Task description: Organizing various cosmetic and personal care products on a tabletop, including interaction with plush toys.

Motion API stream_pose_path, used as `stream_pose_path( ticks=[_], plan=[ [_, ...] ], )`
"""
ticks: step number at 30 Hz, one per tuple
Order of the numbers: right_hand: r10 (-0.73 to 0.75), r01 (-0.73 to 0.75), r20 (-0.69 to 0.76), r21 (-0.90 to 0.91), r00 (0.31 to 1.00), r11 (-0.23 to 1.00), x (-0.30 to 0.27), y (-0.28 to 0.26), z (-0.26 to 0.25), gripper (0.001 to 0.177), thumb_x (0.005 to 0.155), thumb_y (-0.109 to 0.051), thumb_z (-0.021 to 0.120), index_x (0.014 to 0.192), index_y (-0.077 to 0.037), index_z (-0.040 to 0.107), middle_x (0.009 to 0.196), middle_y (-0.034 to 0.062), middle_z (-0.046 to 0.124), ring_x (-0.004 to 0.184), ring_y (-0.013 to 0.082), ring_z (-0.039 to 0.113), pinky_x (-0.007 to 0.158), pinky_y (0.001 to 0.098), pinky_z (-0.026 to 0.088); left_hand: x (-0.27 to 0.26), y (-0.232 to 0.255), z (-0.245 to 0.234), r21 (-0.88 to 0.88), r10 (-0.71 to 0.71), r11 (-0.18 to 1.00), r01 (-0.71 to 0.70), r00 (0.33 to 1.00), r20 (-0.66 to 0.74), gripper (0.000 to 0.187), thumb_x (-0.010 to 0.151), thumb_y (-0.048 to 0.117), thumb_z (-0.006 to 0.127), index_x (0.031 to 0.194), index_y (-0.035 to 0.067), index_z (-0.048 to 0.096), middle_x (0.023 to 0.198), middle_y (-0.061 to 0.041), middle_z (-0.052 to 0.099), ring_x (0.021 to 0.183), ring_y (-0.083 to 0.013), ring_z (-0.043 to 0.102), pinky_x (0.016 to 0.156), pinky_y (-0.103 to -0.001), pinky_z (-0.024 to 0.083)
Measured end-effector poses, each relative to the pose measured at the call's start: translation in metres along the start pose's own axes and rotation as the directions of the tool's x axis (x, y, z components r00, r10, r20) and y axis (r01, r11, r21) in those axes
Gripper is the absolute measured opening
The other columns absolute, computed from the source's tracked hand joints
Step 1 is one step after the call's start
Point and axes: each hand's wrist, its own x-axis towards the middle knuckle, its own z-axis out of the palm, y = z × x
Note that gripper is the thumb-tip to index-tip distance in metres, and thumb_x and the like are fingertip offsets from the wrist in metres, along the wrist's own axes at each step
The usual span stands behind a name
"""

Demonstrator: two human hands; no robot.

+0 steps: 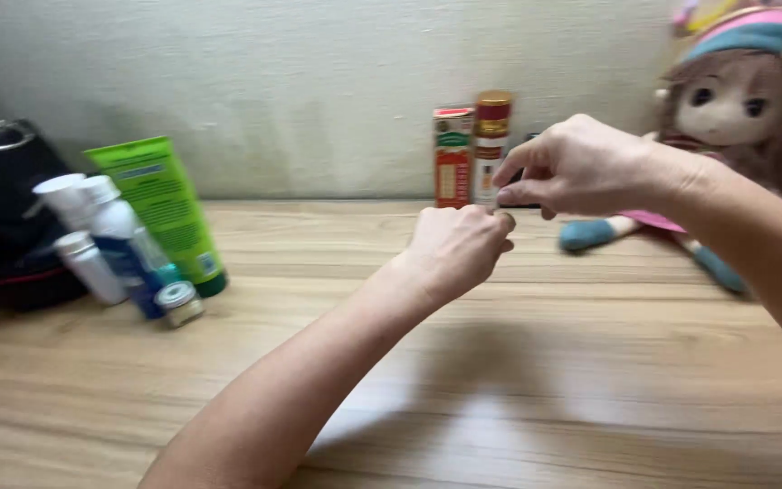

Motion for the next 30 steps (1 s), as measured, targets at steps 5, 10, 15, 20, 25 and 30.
stream_pose_path(
  ticks=[5, 10, 15, 20, 25, 30],
  plan=[
    [-0.299, 0.294, -0.074, -0.076, 0.951, 0.953, 0.056, -0.097, 0.041, 0.026, 0.092, -0.030, 0.068, 0.111, -0.015, 0.079, 0.088, 0.0124, 0.080, 0.076, 0.0237, 0.078, 0.079, 0.0372, 0.062, -0.083, -0.069, -0.040, 0.000, -0.189, 0.982, 0.190, 0.975, -0.114, 0.025, 0.095, 0.036, 0.065, 0.104, 0.013, 0.068, 0.085, -0.010, 0.074, 0.077, -0.0306, 0.074, 0.059, -0.048, 0.056],
    [-0.369, 0.371, -0.083, 0.010, 0.926, 0.929, 0.096, -0.192, 0.067, 0.025, 0.095, -0.027, 0.065, 0.111, -0.014, 0.079, 0.088, 0.0148, 0.079, 0.074, 0.0260, 0.078, 0.077, 0.0378, 0.062, -0.156, -0.128, -0.077, 0.063, -0.318, 0.940, 0.336, 0.927, -0.197, 0.027, 0.097, 0.037, 0.065, 0.101, 0.010, 0.067, 0.087, -0.010, 0.074, 0.075, -0.0320, 0.074, 0.059, -0.049, 0.056],
    [-0.314, 0.327, -0.104, 0.151, 0.944, 0.933, 0.137, -0.256, 0.085, 0.034, 0.094, -0.033, 0.067, 0.119, -0.011, 0.073, 0.097, 0.0150, 0.078, 0.081, 0.0265, 0.079, 0.078, 0.0384, 0.062, -0.207, -0.167, -0.103, 0.042, -0.403, 0.906, 0.421, 0.890, -0.214, 0.024, 0.097, 0.035, 0.064, 0.101, 0.012, 0.069, 0.089, -0.009, 0.074, 0.076, -0.0323, 0.073, 0.062, -0.048, 0.057],
    [-0.347, 0.412, -0.322, 0.161, 0.881, 0.897, 0.177, -0.287, 0.108, 0.052, 0.094, -0.034, 0.069, 0.137, -0.007, 0.057, 0.110, 0.0176, 0.075, 0.095, 0.0296, 0.076, 0.085, 0.0407, 0.060, -0.231, -0.201, -0.099, 0.140, -0.337, 0.912, 0.385, 0.899, -0.281, 0.025, 0.093, 0.032, 0.069, 0.097, 0.008, 0.068, 0.095, -0.009, 0.069, 0.085, -0.0268, 0.072, 0.062, -0.042, 0.059],
    [-0.309, 0.406, -0.468, 0.120, 0.828, 0.906, 0.193, -0.297, 0.115, 0.060, 0.092, -0.032, 0.075, 0.140, -0.005, 0.052, 0.112, 0.0206, 0.073, 0.098, 0.0327, 0.073, 0.085, 0.0437, 0.057, -0.237, -0.211, -0.120, 0.137, -0.353, 0.889, 0.438, 0.843, -0.406, 0.026, 0.092, 0.030, 0.074, 0.096, 0.007, 0.065, 0.093, -0.008, 0.064, 0.087, -0.0255, 0.071, 0.061, -0.041, 0.059],
    [-0.106, 0.215, -0.204, 0.644, 0.973, 0.734, 0.189, -0.308, 0.115, 0.045, 0.092, -0.024, 0.071, 0.132, -0.009, 0.057, 0.104, 0.0092, 0.077, 0.071, 0.0137, 0.075, 0.053, 0.0291, 0.061, -0.236, -0.233, -0.152, 0.098, -0.329, 0.875, 0.474, 0.731, -0.598, 0.042, 0.085, 0.021, 0.081, 0.115, 0.002, 0.059, 0.117, -0.015, 0.056, 0.097, -0.0285, 0.071, 0.062, -0.038, 0.061]
  ],
)
